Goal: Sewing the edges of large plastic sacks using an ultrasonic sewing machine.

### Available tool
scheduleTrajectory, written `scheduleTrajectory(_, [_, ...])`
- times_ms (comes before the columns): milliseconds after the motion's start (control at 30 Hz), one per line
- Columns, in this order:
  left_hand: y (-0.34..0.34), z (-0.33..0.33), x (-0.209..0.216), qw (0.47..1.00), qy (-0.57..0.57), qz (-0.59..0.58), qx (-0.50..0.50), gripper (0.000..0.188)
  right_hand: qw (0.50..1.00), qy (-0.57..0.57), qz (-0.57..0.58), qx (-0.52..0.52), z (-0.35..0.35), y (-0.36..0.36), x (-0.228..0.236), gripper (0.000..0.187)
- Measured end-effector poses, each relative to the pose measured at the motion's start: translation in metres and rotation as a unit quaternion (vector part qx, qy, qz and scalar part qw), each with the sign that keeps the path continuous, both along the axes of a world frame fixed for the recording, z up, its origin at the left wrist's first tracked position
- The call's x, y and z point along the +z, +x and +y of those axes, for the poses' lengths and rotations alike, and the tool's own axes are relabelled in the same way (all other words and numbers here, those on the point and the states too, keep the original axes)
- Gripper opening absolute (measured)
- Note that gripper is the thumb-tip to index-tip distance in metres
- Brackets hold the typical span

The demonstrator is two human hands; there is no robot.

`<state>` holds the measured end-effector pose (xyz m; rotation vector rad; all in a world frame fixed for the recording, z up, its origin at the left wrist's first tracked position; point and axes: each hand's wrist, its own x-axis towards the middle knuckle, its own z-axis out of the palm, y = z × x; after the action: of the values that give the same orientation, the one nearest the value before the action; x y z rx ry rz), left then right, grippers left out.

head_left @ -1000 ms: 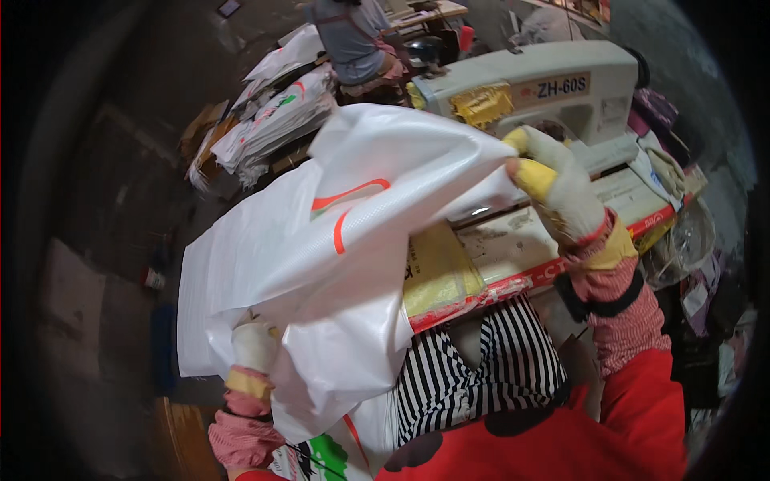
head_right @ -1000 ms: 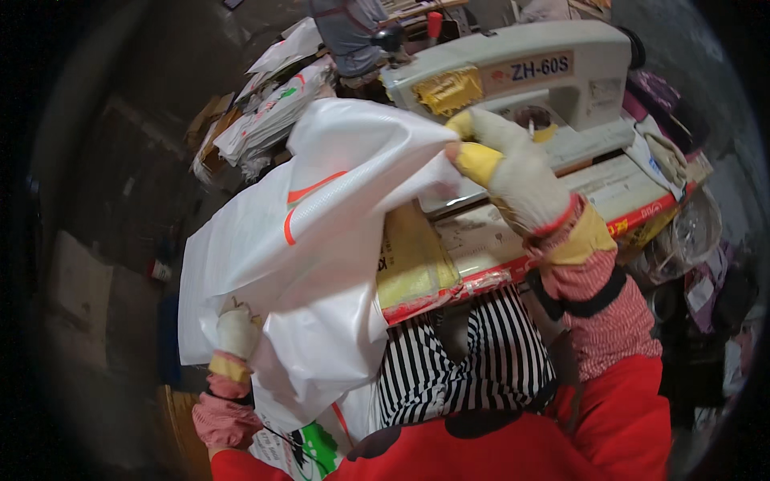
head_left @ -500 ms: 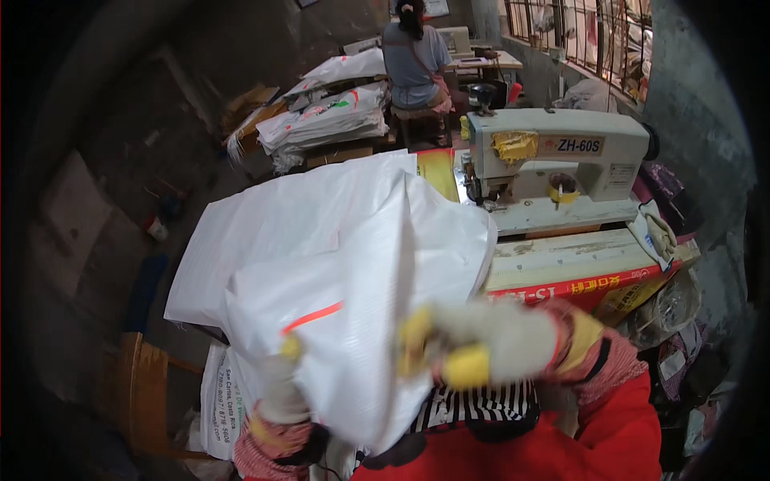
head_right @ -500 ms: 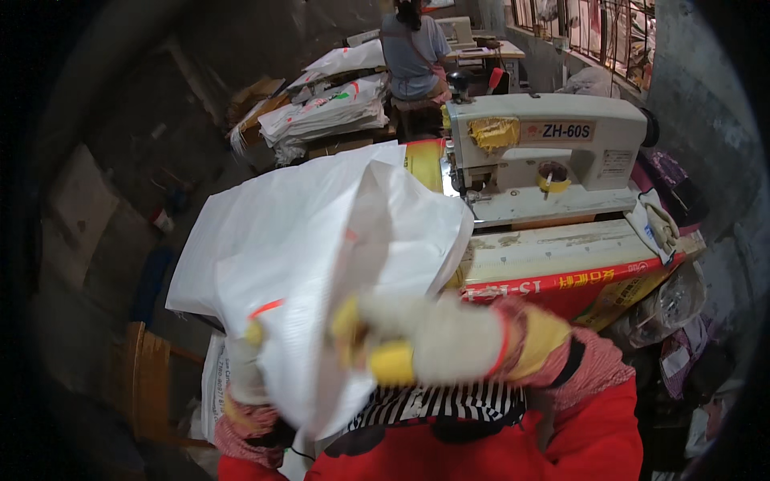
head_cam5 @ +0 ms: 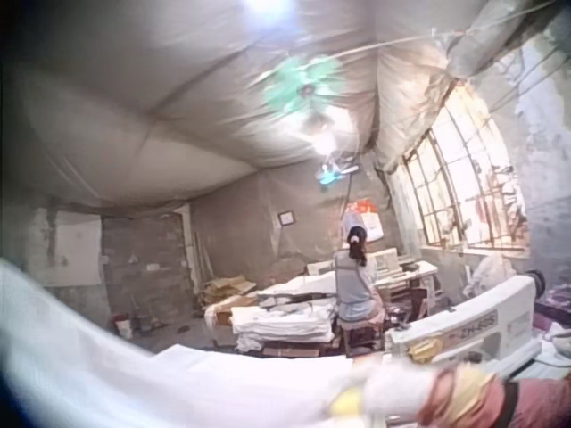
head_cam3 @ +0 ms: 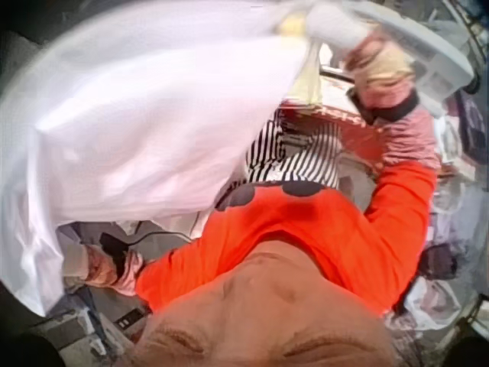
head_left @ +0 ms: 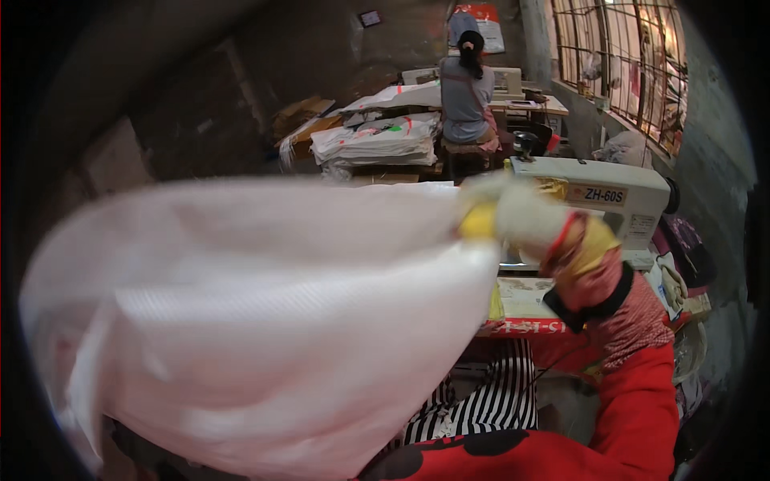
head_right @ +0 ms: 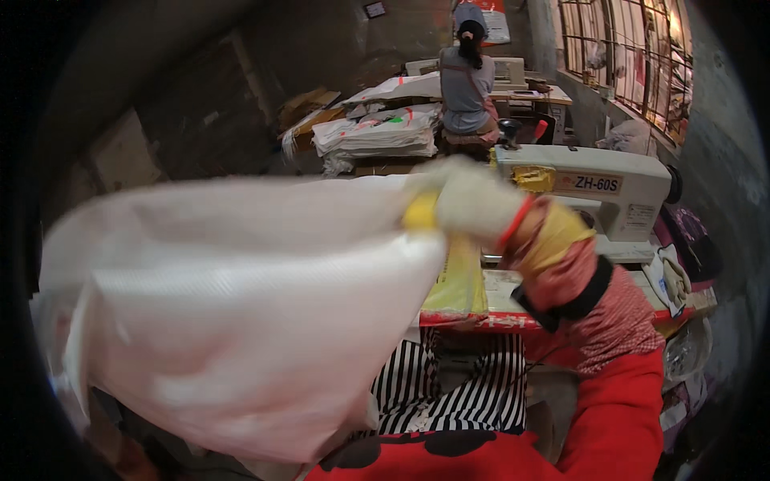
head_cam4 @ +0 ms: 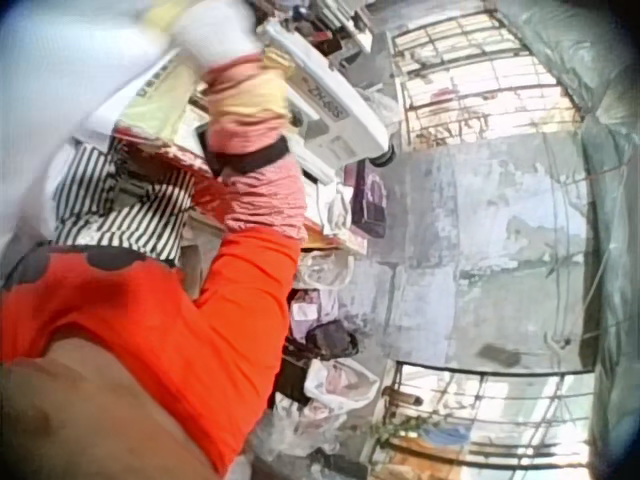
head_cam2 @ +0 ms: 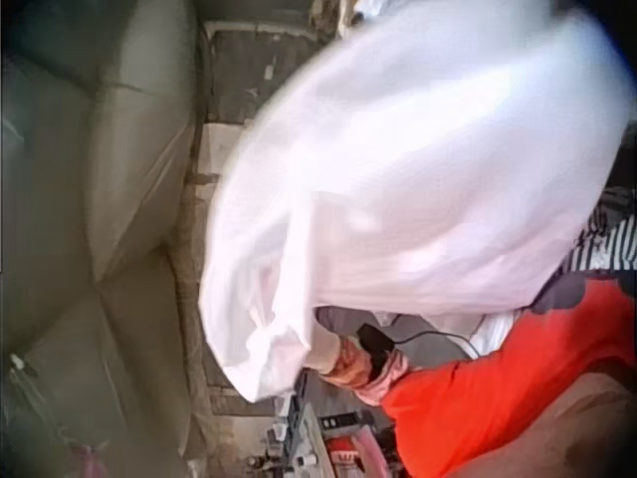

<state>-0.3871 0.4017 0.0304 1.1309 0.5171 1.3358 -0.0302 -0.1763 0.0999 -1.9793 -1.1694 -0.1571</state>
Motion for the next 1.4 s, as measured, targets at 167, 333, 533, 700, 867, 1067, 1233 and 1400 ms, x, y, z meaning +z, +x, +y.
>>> scheduleTrajectory(167, [-0.007, 0.083, -0.017, 0.998, 0.01, -0.004, 0.065, 0.039, 0.942, 0.185, 0.19, -0.206, -0.001, 0.017, 0.056, 0.019])
scheduleTrajectory(333, [0.129, 0.149, -0.029, 0.998, 0.014, 0.027, -0.055, 0.038, 0.943, -0.098, 0.192, -0.253, 0.054, 0.097, 0.02, 0.025])
scheduleTrajectory(533, [0.297, 0.128, 0.083, 0.978, 0.114, 0.106, -0.139, 0.037, 0.73, -0.017, -0.562, -0.388, 0.168, 0.147, 0.113, 0.015])
scheduleTrajectory(700, [0.31, 0.07, 0.104, 0.964, 0.158, 0.117, -0.182, 0.035, 0.713, 0.039, -0.602, -0.357, 0.21, 0.124, 0.148, 0.023])
scheduleTrajectory(867, [0.142, 0.05, 0.033, 0.978, 0.125, 0.091, -0.14, 0.034, 0.738, -0.231, -0.601, -0.201, 0.316, 0.133, -0.002, 0.031])
scheduleTrajectory(1067, [-0.095, 0.018, -0.182, 0.981, -0.145, 0.126, -0.036, 0.033, 0.936, -0.328, -0.085, 0.1, 0.327, 0.048, -0.163, 0.038])
scheduleTrajectory(1233, [-0.169, 0.004, -0.32, 0.946, -0.29, 0.144, -0.017, 0.032, 0.954, -0.254, 0.131, 0.095, 0.321, 0.033, -0.266, 0.04])
scheduleTrajectory(1400, [-0.167, -0.03, -0.389, 0.828, -0.325, 0.457, 0.004, 0.046, 0.938, -0.301, 0.144, 0.093, 0.291, 0.046, -0.363, 0.034])
